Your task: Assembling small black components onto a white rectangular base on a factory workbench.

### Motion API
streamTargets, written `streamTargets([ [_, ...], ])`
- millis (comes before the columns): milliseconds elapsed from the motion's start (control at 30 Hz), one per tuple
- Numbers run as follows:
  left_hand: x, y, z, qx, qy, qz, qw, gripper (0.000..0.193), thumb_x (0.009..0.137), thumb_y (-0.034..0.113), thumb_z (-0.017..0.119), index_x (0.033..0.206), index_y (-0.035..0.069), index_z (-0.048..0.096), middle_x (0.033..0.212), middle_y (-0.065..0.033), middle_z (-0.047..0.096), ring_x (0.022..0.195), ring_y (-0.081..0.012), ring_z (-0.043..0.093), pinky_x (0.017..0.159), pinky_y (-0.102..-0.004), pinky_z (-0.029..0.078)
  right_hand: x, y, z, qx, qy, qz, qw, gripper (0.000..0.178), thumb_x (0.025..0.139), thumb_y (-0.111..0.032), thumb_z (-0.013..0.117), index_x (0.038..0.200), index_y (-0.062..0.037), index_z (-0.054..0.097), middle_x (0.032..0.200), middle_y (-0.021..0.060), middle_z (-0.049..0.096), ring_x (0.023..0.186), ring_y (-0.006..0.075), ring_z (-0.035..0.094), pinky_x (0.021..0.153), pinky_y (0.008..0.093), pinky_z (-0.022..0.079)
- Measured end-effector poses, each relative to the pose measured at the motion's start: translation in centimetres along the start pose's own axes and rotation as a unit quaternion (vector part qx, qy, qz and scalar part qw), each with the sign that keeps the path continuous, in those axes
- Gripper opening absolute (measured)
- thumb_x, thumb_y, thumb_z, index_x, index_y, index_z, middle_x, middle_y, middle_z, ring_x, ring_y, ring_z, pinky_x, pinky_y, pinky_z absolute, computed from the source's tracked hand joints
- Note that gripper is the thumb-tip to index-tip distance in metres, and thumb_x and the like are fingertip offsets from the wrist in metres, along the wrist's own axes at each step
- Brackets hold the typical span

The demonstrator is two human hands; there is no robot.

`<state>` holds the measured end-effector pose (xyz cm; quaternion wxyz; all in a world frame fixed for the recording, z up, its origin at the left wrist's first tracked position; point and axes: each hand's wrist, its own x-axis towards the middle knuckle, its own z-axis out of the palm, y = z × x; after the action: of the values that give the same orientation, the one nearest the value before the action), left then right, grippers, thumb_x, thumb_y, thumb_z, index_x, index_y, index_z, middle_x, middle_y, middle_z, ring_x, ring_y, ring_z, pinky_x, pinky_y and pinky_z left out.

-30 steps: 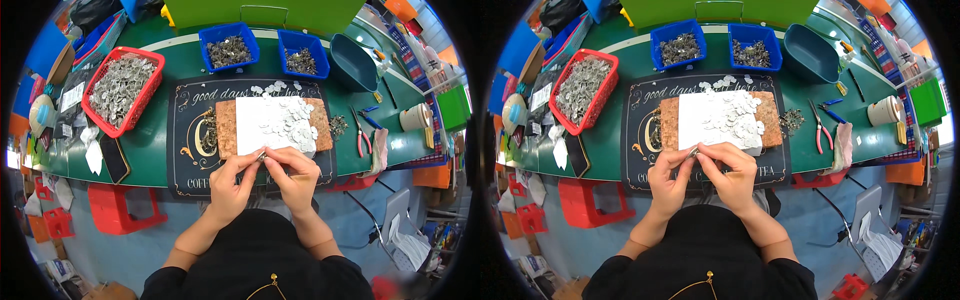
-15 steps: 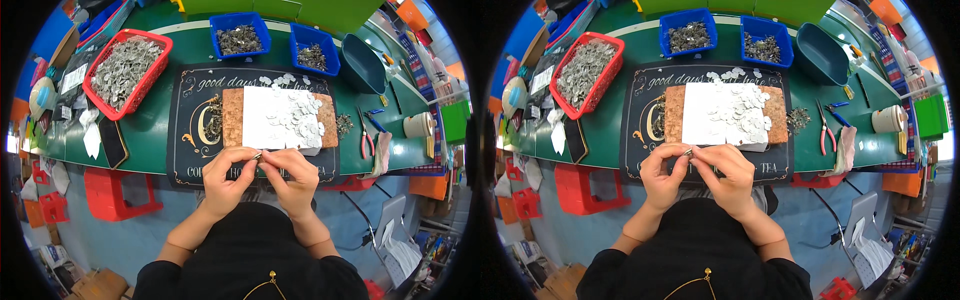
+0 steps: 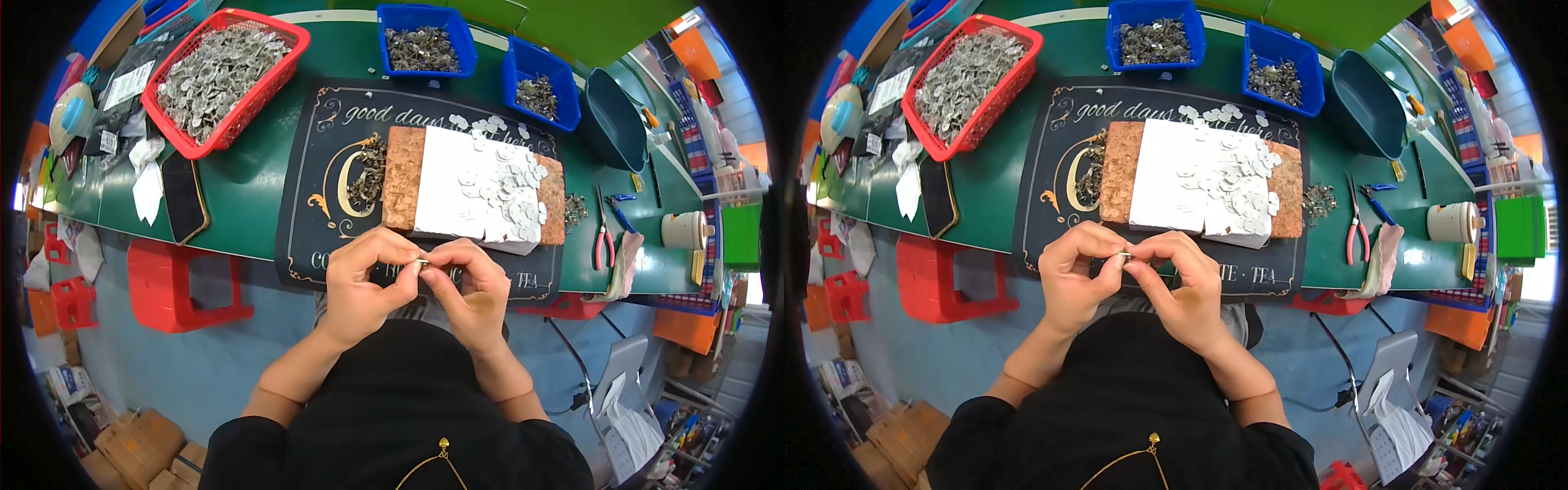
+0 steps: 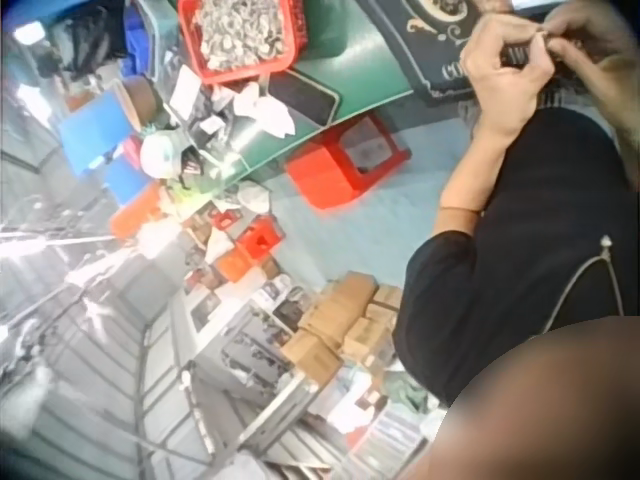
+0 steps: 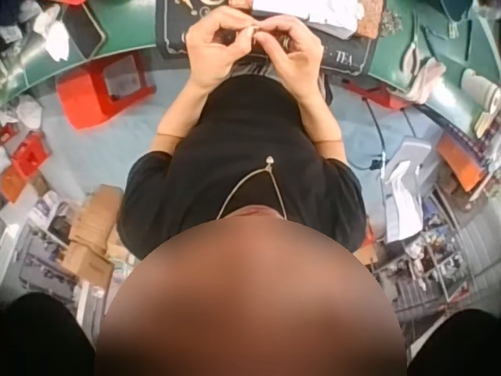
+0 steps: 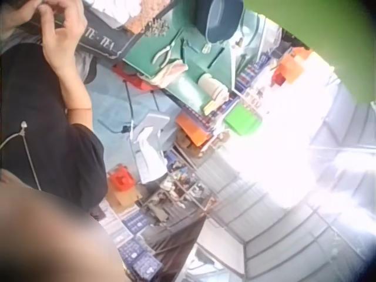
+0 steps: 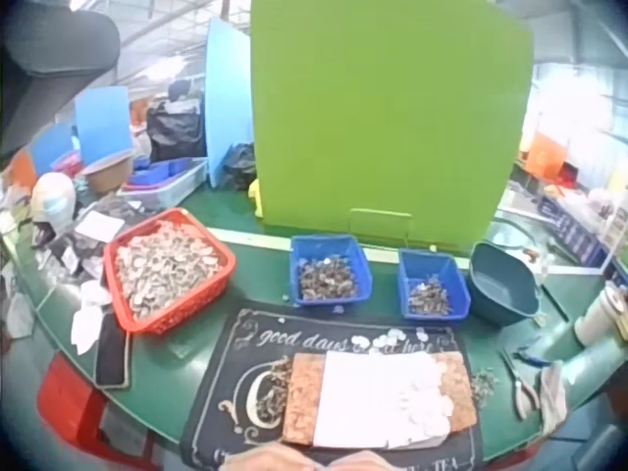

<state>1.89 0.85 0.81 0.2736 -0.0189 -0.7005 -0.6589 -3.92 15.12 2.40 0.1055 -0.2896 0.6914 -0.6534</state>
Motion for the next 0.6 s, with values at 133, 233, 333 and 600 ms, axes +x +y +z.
streamTargets([
  [133,-0.6,0.1,-0.1,-0.021,0.022,-0.057,0.998,0.012,0.077,-0.013,0.062,0.083,-0.003,0.058,0.085,-0.0128,0.065,0.080,-0.0181,0.064,0.073,-0.0278,0.052,-0.1,0.1,0.3,0.045,-0.023,0.049,0.998,0.017,0.078,0.006,0.068,0.092,0.0031,0.060,0.089,0.0078,0.060,0.082,0.0122,0.055,0.074,0.0235,0.044],
  [233,-1.1,0.2,-0.3,-0.027,0.000,-0.091,0.996,0.010,0.079,-0.010,0.066,0.084,-0.004,0.060,0.088,-0.0137,0.067,0.079,-0.0174,0.065,0.073,-0.0275,0.053,-0.7,0.1,-0.6,0.023,-0.012,0.093,0.995,0.015,0.078,0.004,0.068,0.089,0.0021,0.059,0.088,0.0076,0.060,0.082,0.0125,0.055,0.074,0.0239,0.044],
  [333,-1.2,0.2,-0.6,-0.028,-0.017,-0.121,0.992,0.018,0.075,-0.002,0.072,0.092,0.000,0.066,0.086,-0.0094,0.069,0.085,-0.0227,0.067,0.073,-0.0290,0.052,-0.2,-0.3,-1.2,-0.061,-0.031,0.030,0.997,0.014,0.078,0.003,0.068,0.089,0.0018,0.058,0.088,0.0077,0.060,0.081,0.0125,0.055,0.074,0.0237,0.043],
  [600,2.9,-0.8,-0.6,0.412,-0.083,0.111,0.900,0.057,0.064,0.016,0.076,0.118,0.004,0.060,0.126,-0.0116,0.057,0.125,-0.0328,0.045,0.101,-0.0448,0.038,2.8,-0.4,-0.7,-0.391,-0.014,-0.151,0.908,0.014,0.072,0.004,0.068,0.083,-0.0026,0.062,0.080,0.0064,0.059,0.078,0.0256,0.053,0.070,0.0347,0.043],
])
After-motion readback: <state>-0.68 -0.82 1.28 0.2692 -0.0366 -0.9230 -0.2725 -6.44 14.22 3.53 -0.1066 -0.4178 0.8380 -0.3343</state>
